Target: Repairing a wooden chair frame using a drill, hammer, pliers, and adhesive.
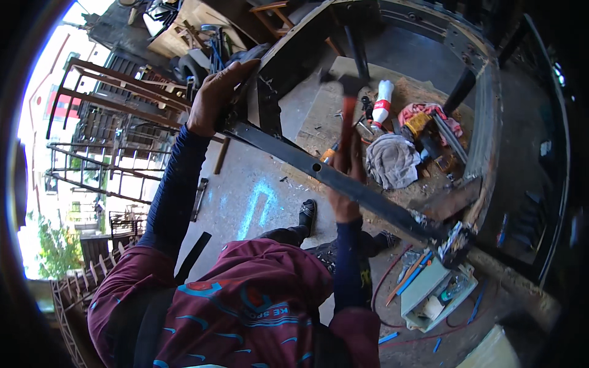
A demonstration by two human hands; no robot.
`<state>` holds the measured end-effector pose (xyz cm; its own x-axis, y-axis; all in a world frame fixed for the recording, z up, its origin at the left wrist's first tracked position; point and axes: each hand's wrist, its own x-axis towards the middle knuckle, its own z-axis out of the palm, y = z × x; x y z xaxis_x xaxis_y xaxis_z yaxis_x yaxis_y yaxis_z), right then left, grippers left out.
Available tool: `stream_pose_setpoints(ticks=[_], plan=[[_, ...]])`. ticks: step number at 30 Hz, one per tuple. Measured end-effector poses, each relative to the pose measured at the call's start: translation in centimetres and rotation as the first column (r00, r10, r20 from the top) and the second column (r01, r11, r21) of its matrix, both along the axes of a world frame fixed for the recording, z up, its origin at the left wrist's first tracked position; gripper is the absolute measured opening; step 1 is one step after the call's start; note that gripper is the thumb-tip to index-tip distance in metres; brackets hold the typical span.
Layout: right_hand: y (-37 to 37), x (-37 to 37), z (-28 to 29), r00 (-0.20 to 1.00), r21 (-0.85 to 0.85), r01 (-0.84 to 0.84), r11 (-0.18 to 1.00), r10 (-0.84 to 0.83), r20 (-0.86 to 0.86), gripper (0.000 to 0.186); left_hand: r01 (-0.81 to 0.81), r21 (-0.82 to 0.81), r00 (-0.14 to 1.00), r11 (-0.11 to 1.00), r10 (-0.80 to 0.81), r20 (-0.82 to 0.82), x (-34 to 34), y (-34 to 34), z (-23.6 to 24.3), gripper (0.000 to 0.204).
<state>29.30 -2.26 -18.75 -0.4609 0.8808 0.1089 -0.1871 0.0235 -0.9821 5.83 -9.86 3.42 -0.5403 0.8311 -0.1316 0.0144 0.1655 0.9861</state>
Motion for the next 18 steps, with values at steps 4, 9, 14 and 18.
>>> stream_pose_setpoints(ticks=[4, 9, 14, 18], plan=[[2.9, -1.8, 2.4, 0.992, 0.016, -0.106, 0.994, 0.107, -0.069, 0.043, -0.077, 0.048, 0.975, 0.996, 0.065, 0.214, -0.4, -0.2, -0.3, 0.058], [3.8, -1.2, 5.0, 0.978, 0.507, -0.163, 0.846, 0.208, -0.032, 0.045, -0.021, 0.071, 0.963, 0.997, 0.001, 0.27, -1.1, -0.9, -0.9, 0.055], [4.5, -0.3, 5.5, 0.934, -0.46, 0.181, 0.869, -0.298, -0.195, 0.054, 0.009, 0.206, 0.999, 0.978, -0.017, 0.039, -0.9, -0.7, -1.2, 0.06], [4.8, -0.8, 5.5, 0.976, -0.22, 0.094, 0.971, -0.134, -0.173, 0.055, -0.039, 0.169, 0.98, 0.985, 0.004, 0.2, -0.8, -0.6, -1.0, 0.059]])
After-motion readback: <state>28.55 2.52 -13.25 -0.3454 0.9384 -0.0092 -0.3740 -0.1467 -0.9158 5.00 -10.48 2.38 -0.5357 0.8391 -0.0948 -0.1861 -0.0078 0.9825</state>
